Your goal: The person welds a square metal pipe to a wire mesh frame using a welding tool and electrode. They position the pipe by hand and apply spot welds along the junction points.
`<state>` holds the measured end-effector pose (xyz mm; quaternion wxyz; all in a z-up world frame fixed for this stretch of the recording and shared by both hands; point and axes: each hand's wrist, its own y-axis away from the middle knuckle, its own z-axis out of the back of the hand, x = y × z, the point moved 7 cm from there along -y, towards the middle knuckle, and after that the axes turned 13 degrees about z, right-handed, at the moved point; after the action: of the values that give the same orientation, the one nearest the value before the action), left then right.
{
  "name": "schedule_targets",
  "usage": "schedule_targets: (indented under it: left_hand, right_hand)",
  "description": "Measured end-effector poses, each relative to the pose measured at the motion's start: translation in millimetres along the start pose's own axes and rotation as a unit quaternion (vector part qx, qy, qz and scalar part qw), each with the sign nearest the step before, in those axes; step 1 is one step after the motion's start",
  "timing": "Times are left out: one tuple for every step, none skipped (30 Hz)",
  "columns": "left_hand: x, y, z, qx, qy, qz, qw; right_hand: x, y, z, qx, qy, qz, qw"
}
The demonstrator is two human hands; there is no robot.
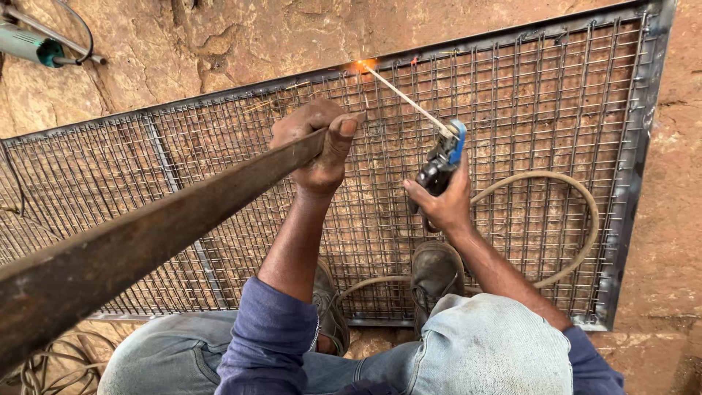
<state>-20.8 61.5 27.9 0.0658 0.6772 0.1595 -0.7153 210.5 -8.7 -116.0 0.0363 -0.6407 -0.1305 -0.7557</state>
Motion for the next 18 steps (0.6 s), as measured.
schedule_targets:
  left_hand:
    - [-2, 0, 1, -0.004, 0.006, -0.005, 1.000]
    - [-4, 0, 2, -0.009, 0.012, -0.010, 1.000]
    - [-4, 1, 1, -0.007, 0.012, -0.012, 1.000]
    - [-5, 1, 1, -0.004, 0.011, -0.014, 1.000]
    - [-6, 0, 1, -0.002, 0.011, -0.017, 1.000]
    - [-5, -2, 0, -0.002, 0.016, -0.019, 1.000]
    - [-6, -1, 0, -0.003, 0.020, -0.019, 1.000]
    - [-6, -1, 1, -0.005, 0.023, -0.018, 1.000]
    - [-6, -1, 1, -0.005, 0.020, -0.020, 1.000]
    - [-6, 0, 2, -0.006, 0.016, -0.021, 1.000]
    - [-7, -1, 2, -0.006, 0.012, -0.023, 1.000]
    - [-7, -1, 2, -0.006, 0.011, -0.025, 1.000]
    - [-7, -1, 2, -0.005, 0.010, -0.027, 1.000]
    - [-6, 0, 2, -0.005, 0.009, -0.028, 1.000]
    - [-5, 0, 2, -0.006, 0.008, -0.025, 1.000]
    - [-4, 1, 3, -0.007, 0.006, -0.023, 1.000]
    - [-3, 1, 3, -0.009, 0.006, -0.021, 1.000]
    - [-3, 1, 3, -0.011, 0.008, -0.027, 1.000]
  right_hand:
    - [-2, 3, 1, -0.002, -0.005, -0.010, 1.000]
    - [-3, 5, 2, -0.004, -0.010, -0.019, 1.000]
    - [-4, 9, 4, -0.007, -0.014, -0.030, 0.999]
    - [-3, 12, 5, -0.006, -0.014, -0.026, 1.000]
    - [-2, 13, 6, -0.006, -0.014, -0.020, 1.000]
    - [0, 12, 7, -0.006, -0.014, -0.014, 1.000]
    - [0, 14, 7, -0.001, -0.012, -0.020, 1.000]
    - [-1, 14, 7, 0.004, -0.010, -0.027, 1.000]
    - [-1, 14, 6, 0.008, -0.008, -0.033, 0.999]
    - [0, 13, 6, 0.013, 0.011, -0.027, 0.999]
    - [2, 12, 6, 0.019, 0.029, -0.019, 0.999]
    - [3, 10, 5, 0.025, 0.048, -0.011, 0.998]
    - [4, 9, 5, 0.028, 0.053, -0.007, 0.998]
    - [4, 8, 5, 0.032, 0.058, -0.004, 0.998]
    - [5, 8, 4, 0.035, 0.062, 0.000, 0.997]
    - [3, 9, 2, 0.042, 0.068, -0.010, 0.997]
    - [1, 8, 1, 0.050, 0.073, -0.020, 0.996]
    - [0, 8, 0, 0.057, 0.079, -0.030, 0.995]
